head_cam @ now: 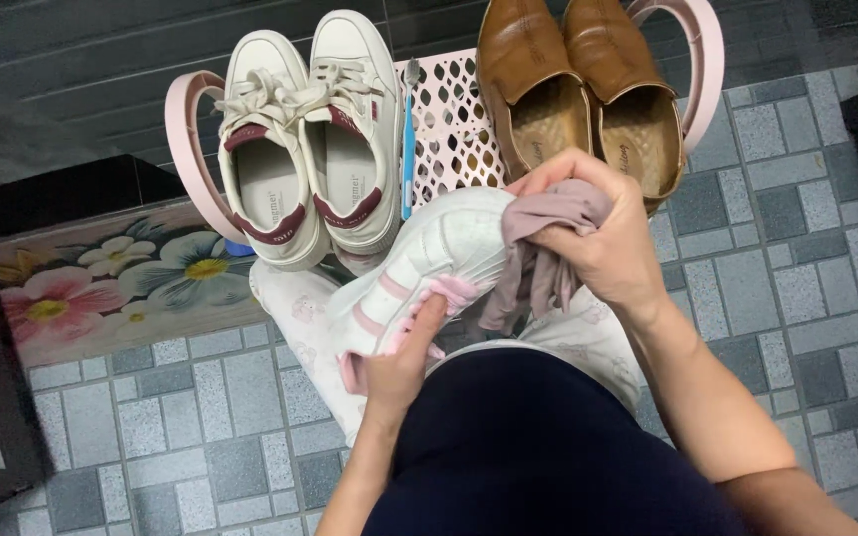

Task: Cleaning a pair of white sneakers with a cloth

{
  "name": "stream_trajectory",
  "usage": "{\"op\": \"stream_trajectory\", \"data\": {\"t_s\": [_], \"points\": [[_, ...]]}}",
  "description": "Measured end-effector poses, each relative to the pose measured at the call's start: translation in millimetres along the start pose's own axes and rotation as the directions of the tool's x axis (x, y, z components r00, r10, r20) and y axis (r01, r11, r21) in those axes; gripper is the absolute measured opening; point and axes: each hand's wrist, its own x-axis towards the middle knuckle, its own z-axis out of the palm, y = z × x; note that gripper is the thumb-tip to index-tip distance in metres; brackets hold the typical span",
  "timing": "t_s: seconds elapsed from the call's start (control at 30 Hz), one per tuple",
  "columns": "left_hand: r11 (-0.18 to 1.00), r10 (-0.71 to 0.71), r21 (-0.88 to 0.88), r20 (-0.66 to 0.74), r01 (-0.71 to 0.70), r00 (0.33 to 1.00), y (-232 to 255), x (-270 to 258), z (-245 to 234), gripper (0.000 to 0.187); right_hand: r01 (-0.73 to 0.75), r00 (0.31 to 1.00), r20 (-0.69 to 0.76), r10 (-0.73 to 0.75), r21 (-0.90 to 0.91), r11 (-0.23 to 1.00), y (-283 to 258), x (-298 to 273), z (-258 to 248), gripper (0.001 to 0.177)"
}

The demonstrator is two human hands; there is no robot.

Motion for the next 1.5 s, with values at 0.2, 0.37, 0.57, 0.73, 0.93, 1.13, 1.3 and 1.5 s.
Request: {"op": "stream_trajectory", "data": {"t_s": [0.2,0.37,0.57,0.73,0.93,1.13,1.3,1.5], "points": [[0.975,-0.216,-0.049,-0.034,0.215,0.976,16.8,-2.3,-7.2,0.024,0.111,0.972,0.217,-0.094,-0.068,0.992,-11.8,2.9,-17.3,0.026],[0.992,-0.002,0.128,0.051,-0.005,0.999,32.8,2.7,-9.0,0.022,0.063,0.979,0.2,-0.022,-0.202,0.977,-24.6,1.3,-17.3,0.026],[0.998,-0.067,0.023,0.033,0.066,0.997,13.2,-0.1,-15.9,0.023,0.118,0.979,0.195,-0.064,-0.282,0.952,-28.0,-3.1,-16.5,0.033],[0.83,-0.238,-0.506,0.06,0.235,0.969,11.2,3.3,-2.9,0.041,0.156,0.973,0.196,-0.119,-0.183,0.971,-19.5,-12.4,-13.8,0.037],[0.688,-0.395,-0.638,0.071,0.346,0.916,20.3,3.3,7.2,0.052,0.204,0.971,0.153,-0.186,-0.11,0.973,-7.9,-20.3,-10.7,0.038],[0.974,-0.176,-0.128,0.1,0.188,0.979,21.4,0.1,-17.1,0.032,0.225,0.964,0.183,-0.194,-0.162,0.961,-17.6,-15.5,-21.4,0.038],[0.936,-0.037,0.353,0.153,-0.02,0.987,39.1,2.4,-23.3,0.02,0.201,0.953,0.275,-0.126,-0.263,0.944,-20.7,-4.1,-27.4,0.034],[0.913,0.118,0.352,0.253,-0.205,0.96,57.0,10.5,-19.2,0.02,0.145,0.959,0.284,-0.012,-0.453,0.88,-32.3,0.7,-20.0,0.031]]}}
